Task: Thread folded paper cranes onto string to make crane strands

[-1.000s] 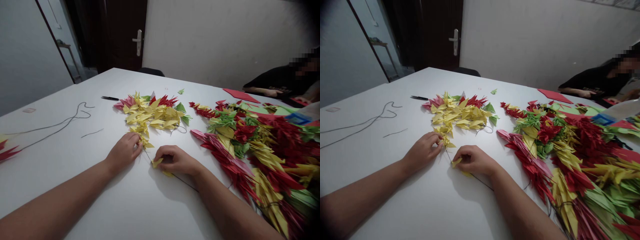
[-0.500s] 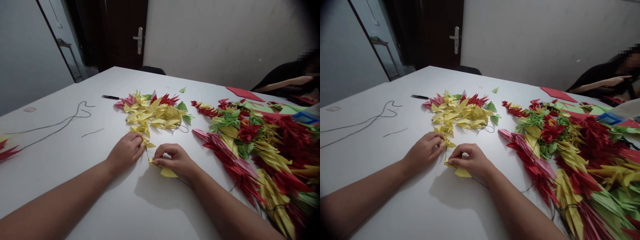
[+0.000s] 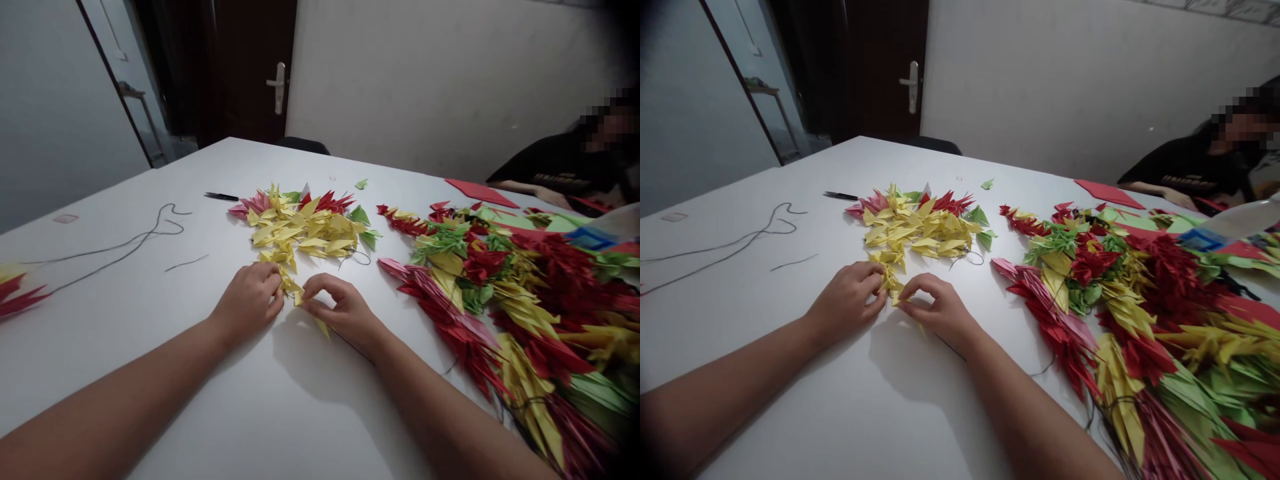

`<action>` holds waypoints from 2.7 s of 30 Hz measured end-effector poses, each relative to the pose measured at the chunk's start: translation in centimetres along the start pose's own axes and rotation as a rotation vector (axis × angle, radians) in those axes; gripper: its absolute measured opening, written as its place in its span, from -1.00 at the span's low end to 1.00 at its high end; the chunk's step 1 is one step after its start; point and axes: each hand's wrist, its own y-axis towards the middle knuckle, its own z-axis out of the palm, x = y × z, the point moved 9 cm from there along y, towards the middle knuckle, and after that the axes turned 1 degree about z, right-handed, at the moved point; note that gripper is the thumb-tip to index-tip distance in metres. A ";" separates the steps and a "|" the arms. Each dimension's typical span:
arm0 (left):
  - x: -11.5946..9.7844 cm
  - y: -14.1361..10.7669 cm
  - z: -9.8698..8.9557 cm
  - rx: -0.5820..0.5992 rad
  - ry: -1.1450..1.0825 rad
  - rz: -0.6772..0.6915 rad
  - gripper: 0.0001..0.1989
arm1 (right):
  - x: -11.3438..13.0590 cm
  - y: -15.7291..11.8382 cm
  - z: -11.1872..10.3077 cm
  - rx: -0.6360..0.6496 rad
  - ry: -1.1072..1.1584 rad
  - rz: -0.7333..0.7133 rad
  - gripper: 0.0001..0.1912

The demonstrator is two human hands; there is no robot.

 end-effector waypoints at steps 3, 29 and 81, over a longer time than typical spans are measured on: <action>-0.1 -0.1 -0.7 -0.015 0.022 -0.015 -0.94 | 1.2 -0.1 0.3 -0.024 -0.114 -0.116 -0.96; -1.1 -0.3 -1.1 -0.093 -0.231 0.092 -0.77 | 2.4 -0.6 0.7 -0.180 -0.123 -0.225 -0.67; 1.6 -0.2 2.4 0.145 -0.948 -0.247 -0.72 | -3.4 0.1 1.2 -0.110 0.377 0.366 -0.69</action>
